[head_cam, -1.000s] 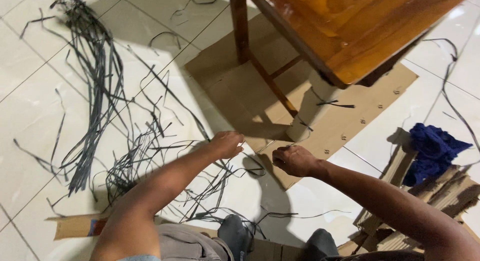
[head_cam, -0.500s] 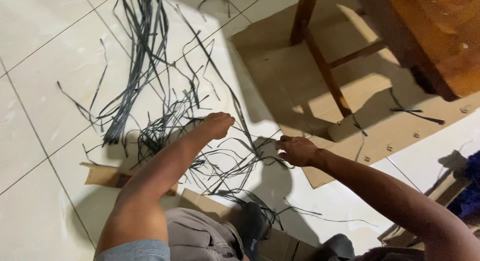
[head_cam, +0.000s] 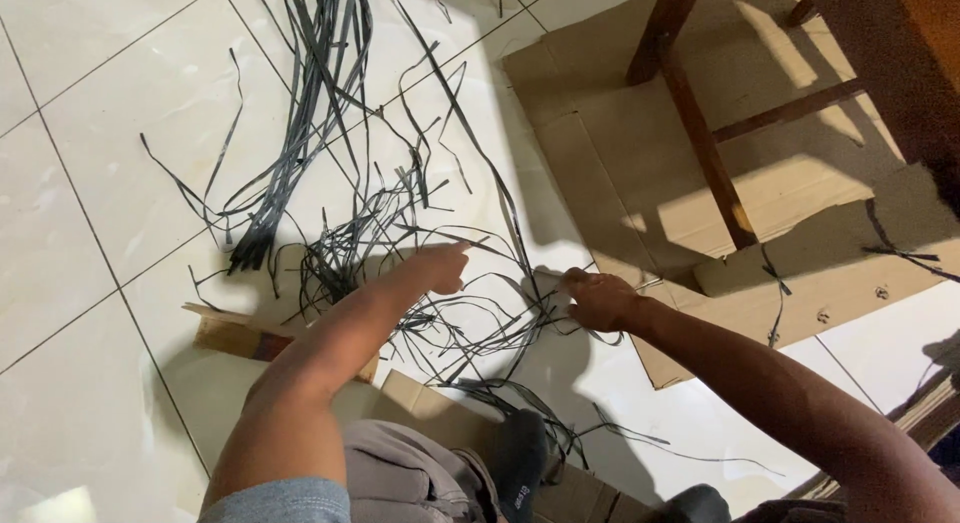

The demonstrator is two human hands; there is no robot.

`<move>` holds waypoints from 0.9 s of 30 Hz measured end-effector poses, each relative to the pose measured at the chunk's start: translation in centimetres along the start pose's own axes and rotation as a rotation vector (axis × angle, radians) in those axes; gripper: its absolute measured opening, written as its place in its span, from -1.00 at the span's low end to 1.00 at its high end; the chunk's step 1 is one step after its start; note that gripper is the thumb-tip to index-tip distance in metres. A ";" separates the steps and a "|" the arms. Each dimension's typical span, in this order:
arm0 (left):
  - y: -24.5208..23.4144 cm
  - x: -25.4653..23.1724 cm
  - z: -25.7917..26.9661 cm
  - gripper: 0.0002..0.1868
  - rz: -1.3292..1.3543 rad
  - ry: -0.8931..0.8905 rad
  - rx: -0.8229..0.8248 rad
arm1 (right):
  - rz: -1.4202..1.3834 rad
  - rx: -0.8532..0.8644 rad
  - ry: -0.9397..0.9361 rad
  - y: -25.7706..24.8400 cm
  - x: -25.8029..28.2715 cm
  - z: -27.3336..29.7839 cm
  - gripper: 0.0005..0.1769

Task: Wrapping a chair leg with cardboard and securing it with plastic ties

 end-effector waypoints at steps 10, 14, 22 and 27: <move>-5.1 2.5 4.4 -0.63 0.250 -0.161 -0.218 | 0.146 0.128 -0.003 3.2 1.7 -1.6 -0.37; -3.8 5.3 2.7 -0.53 0.275 -0.283 -0.320 | 0.144 0.113 0.015 3.6 1.0 -2.1 -0.34; -0.3 7.7 -1.8 -0.38 0.323 -0.386 -0.151 | 0.104 0.108 -0.001 3.9 0.4 -2.6 -0.33; -5.2 5.8 1.1 -0.65 0.245 -0.494 -0.271 | 0.282 0.139 -0.034 5.3 -0.6 -3.4 -0.40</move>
Point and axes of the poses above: each hand's wrist, its own z-axis away from the middle knuckle, its own y-axis out of the palm, x = y × z, the point moved 2 cm from there along -z, towards the middle knuckle, and after that the axes turned 12 degrees about -z, right-handed, at the moved point
